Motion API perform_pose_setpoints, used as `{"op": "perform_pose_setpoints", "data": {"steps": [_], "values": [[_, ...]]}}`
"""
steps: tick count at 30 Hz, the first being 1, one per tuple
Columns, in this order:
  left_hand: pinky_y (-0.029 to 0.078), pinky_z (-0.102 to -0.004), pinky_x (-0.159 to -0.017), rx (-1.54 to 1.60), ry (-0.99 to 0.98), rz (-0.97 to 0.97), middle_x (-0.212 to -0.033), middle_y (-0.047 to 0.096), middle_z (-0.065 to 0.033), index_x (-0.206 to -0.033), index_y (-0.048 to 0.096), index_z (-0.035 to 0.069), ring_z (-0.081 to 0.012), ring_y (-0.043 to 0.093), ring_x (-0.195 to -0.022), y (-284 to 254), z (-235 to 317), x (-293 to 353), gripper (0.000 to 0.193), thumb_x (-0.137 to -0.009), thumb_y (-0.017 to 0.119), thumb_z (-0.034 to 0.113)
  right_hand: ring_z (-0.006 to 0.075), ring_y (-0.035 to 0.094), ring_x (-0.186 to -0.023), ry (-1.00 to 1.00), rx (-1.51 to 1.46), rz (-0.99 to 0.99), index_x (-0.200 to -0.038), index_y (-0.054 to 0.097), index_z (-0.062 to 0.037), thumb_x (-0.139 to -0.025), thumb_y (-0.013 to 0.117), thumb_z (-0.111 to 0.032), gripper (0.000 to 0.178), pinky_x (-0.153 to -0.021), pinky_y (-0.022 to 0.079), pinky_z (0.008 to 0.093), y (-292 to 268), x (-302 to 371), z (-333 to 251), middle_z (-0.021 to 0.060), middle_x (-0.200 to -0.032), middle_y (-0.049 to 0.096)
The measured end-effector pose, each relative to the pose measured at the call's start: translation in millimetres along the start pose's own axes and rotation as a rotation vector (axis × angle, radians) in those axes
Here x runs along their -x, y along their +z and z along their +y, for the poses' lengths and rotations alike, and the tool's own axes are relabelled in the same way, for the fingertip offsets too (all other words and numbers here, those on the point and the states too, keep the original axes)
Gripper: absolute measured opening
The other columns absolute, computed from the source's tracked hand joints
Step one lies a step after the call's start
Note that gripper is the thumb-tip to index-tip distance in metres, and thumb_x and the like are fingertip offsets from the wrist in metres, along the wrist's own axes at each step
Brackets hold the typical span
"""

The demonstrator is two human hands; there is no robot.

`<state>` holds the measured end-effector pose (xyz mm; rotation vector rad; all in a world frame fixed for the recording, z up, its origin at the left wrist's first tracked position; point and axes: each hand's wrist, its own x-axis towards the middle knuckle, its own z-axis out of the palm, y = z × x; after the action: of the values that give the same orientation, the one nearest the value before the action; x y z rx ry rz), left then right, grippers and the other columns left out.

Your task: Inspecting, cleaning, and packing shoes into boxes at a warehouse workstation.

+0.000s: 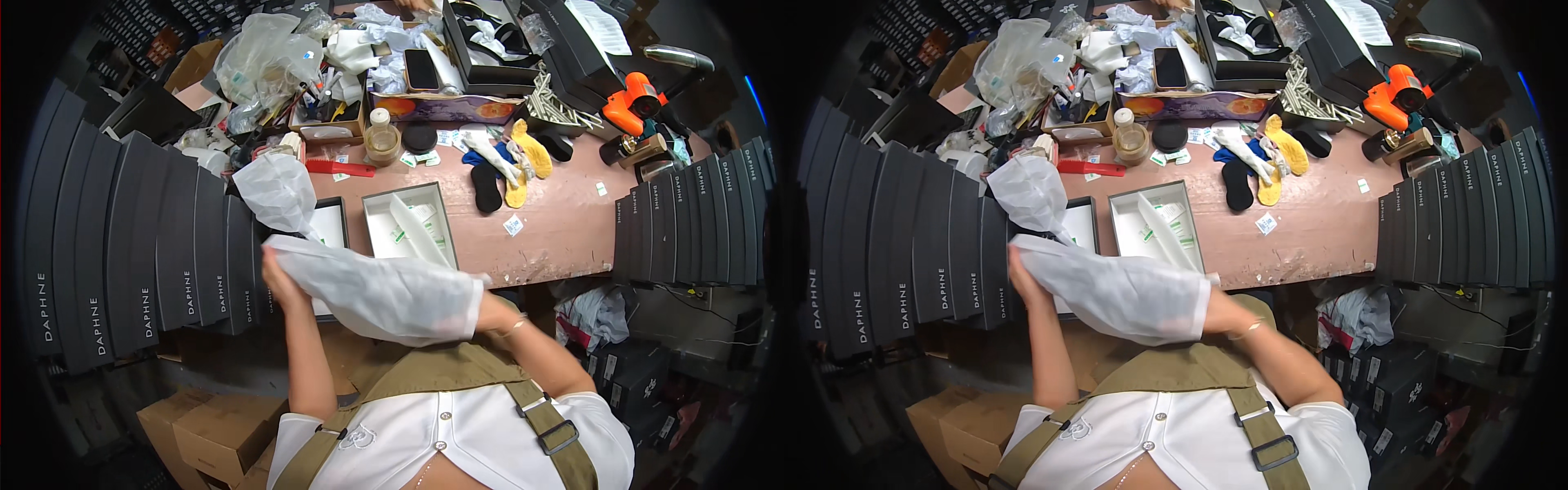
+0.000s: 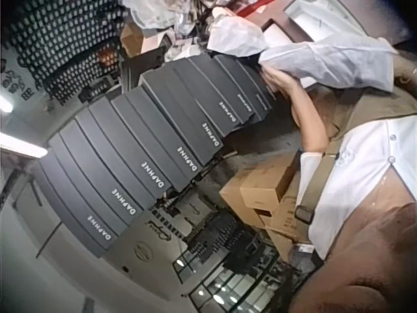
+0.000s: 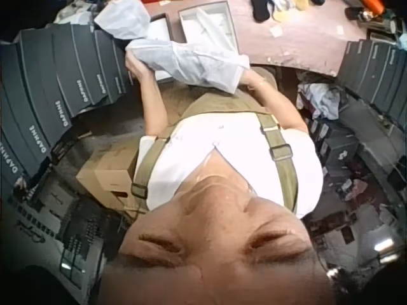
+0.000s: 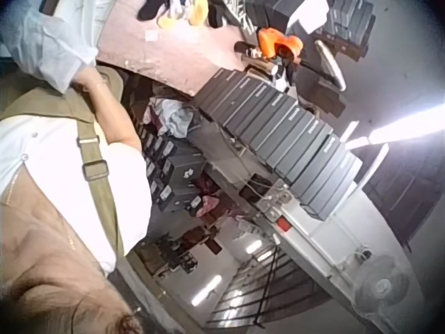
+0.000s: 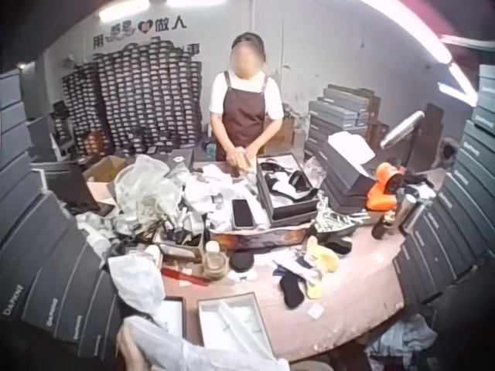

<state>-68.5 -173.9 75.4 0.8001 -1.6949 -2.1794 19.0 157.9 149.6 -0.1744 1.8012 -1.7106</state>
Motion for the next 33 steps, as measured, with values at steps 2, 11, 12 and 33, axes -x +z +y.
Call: {"op": "perform_pose_setpoints", "data": {"steps": [2,11,12,33], "values": [[0.051,-0.0378,-0.082,0.245,0.037,0.238,-0.106,0.058,-0.0141,-0.111,0.055,-0.001,-0.0263,0.061,-0.093,8.2,40.2,-15.5,0.054,-0.092,0.051,0.049,0.0175,0.052,-0.116,-0.028,-0.194,0.068,-0.133,0.046,0.0041,-0.070,0.080,-0.016,0.075,-0.099,0.042,0.0324,-29.9,22.9,-6.0,0.0135,-0.128,0.056],[0.046,-0.0435,-0.087,-1.308,0.278,-1.678,-0.090,0.066,-0.0245,-0.082,0.069,-0.002,-0.0409,0.063,-0.088,75.7,-94.2,113.8,0.050,-0.090,0.052,0.045,0.0228,0.055,-0.118,-0.189,0.441,0.806,-0.135,0.044,0.0011,-0.071,0.082,-0.020,0.077,-0.100,0.042,0.0340,-27.5,22.6,2.4,0.0190,-0.127,0.056],[0.045,-0.0429,-0.090,-1.052,0.026,-1.528,-0.098,0.068,-0.0187,-0.094,0.069,0.002,-0.0367,0.063,-0.094,80.1,-90.9,118.1,0.051,-0.091,0.051,0.049,0.0229,0.055,-0.118,-0.211,0.462,0.813,-0.135,0.043,0.0007,-0.071,0.082,-0.020,0.078,-0.100,0.041,0.0339,-16.4,23.9,4.8,0.0190,-0.126,0.057],[0.050,-0.0420,-0.085,0.513,-0.769,-0.279,-0.106,0.063,-0.0089,-0.114,0.057,0.008,-0.0262,0.061,-0.098,51.3,-41.1,108.0,0.067,-0.085,0.048,0.068,0.0310,0.043,-0.127,-0.748,0.912,0.074,-0.070,0.063,-0.0052,-0.073,0.070,-0.016,0.013,-0.108,0.022,0.0610,20.7,-64.9,-2.6,0.0128,-0.126,0.055]]}}
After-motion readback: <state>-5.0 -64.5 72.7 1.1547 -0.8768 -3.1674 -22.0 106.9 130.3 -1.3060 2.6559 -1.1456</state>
